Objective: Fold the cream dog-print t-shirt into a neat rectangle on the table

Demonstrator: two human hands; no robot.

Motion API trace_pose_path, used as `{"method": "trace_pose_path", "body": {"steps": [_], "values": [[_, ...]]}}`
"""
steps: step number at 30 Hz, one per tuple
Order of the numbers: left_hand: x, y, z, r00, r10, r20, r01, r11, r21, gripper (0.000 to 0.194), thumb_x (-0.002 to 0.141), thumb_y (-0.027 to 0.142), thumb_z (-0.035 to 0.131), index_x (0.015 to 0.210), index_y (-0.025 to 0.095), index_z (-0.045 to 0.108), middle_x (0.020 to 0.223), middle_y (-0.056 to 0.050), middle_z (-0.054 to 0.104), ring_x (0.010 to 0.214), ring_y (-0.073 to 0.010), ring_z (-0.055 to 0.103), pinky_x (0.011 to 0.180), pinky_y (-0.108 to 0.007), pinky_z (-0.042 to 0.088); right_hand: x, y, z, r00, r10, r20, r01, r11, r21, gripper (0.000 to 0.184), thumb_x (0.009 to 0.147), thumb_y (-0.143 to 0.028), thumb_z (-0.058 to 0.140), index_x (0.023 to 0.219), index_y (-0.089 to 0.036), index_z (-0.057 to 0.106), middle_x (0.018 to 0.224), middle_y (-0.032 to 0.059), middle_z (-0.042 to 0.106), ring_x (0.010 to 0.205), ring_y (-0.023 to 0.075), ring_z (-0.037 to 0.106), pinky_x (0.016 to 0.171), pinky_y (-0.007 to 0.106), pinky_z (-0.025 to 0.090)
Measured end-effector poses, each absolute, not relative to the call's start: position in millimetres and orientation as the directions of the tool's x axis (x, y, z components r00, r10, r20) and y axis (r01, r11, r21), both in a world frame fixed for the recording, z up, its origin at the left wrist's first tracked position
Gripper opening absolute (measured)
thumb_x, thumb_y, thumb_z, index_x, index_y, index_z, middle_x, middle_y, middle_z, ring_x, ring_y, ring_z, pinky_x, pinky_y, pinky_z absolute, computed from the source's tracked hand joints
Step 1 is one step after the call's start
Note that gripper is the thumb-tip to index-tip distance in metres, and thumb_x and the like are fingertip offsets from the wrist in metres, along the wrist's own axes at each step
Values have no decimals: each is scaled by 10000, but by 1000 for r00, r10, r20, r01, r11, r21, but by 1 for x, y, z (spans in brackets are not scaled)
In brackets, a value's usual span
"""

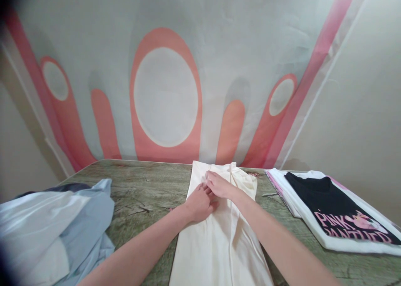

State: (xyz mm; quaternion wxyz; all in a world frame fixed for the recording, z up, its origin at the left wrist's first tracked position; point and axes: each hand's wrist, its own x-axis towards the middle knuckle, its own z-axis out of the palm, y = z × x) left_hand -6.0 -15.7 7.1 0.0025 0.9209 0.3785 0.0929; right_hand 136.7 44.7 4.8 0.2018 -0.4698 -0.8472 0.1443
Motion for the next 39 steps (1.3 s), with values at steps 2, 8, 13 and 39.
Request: {"method": "trace_pose_path", "body": {"steps": [2, 8, 13, 39], "values": [[-6, -16, 6, 685, 703, 189, 705, -706, 71, 489, 883, 450, 321, 1269, 174, 439, 1344, -97, 414, 1286, -271, 249, 1049, -454, 153, 127, 55, 2, -515, 839, 176, 738, 539, -406, 460, 897, -317, 322, 1305, -121, 407, 1386, 127, 377, 1289, 205, 312, 1059, 387, 252], [-9, -19, 5, 701, 683, 206, 683, -726, 82, 516, 900, 505, 227, 1294, 217, 393, 1380, -65, 369, 1305, -242, 228, 1058, -453, 139, 142, 74, -13, -506, 857, 94, 793, 506, -339, 479, 927, -339, 210, 1345, -164, 366, 1439, 67, 291, 1326, 163, 225, 1085, 380, 177], [-9, -21, 3, 672, 716, 187, 710, -696, 112, 608, 896, 544, 161, 1383, 186, 229, 1448, -69, 244, 1336, -234, 160, 1066, -440, 140, 167, 84, -20, -336, 938, 85, 919, 346, -189, 475, 922, -321, 250, 1355, -146, 333, 1433, 94, 300, 1317, 219, 245, 1052, 465, 189], [-6, 83, -12, 482, 842, 243, 858, -510, 66, 392, 918, 257, 270, 1290, 187, 373, 1373, -66, 376, 1272, -201, 293, 1030, -390, 246, 172, 110, -9, -129, 963, 235, 972, 170, -162, 163, 836, -263, 488, 839, -138, 593, 908, 100, 620, 864, 177, 560, 731, 245, 355]]}}
